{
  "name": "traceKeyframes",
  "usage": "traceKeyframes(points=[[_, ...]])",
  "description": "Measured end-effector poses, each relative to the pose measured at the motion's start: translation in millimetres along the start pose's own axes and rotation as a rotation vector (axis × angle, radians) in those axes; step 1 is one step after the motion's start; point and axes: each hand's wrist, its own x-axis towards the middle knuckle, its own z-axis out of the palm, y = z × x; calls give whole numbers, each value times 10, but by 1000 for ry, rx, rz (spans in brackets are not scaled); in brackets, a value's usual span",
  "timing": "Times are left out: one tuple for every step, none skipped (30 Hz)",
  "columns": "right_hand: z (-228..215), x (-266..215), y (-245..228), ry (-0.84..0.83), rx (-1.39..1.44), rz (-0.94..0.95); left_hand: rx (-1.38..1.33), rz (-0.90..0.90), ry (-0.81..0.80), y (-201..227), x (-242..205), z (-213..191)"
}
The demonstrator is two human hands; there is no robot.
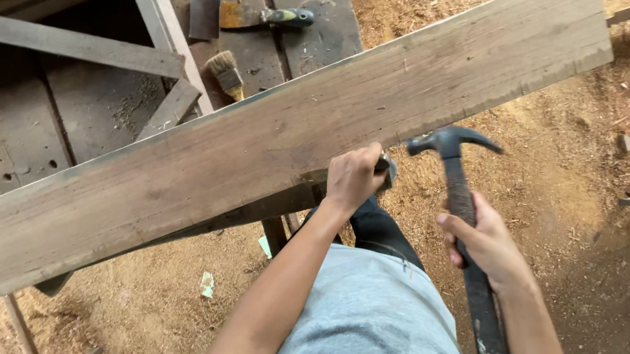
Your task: The person hammers nails into a wooden board using a hammer.
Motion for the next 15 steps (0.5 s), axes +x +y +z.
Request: traceKeyframes(points=[[-44,-31,28,21,-7,-3,-43,14,-22,-8,-46,-64],[-95,-66,55,42,-13,-7,-85,28,-43,-14,-91,-122],[-154,-80,56,69,-21,-21,-130,52,-57,-13,-65,-148],[-202,-103,60,69,-16,-29,-131,46,-73,-5,-38,-157],[-226,-132,74,67,-11,-33,-131,38,-90,0,-27,-161],[-234,-164,91,65,-7,-38,-131,29,-108,1,-13,-158],[-226,-176,101,65,-9,-50,-108,25,-91,-6,14,-144],[-211,-183,110,66,-11,-61,-85,21,-74,-2,48,-114],[-197,-204,127,68,-11,-67,-63,16,-63,6,70,-87],[-181,-199,138,62,-24,-73,-32,-24,-79,1,99,-63],[-174,-218,171,64,-34,-75,-7,-59,-102,8,121,-24],[-173,-241,208,67,-44,-77,19,-94,-125,16,129,10],[-175,-231,218,82,-42,-66,10,-79,-128,-1,168,20],[-175,-238,237,98,-39,-55,1,-65,-132,-28,180,8],[-172,-259,261,107,-36,-34,-6,-60,-142,-53,152,-20]])
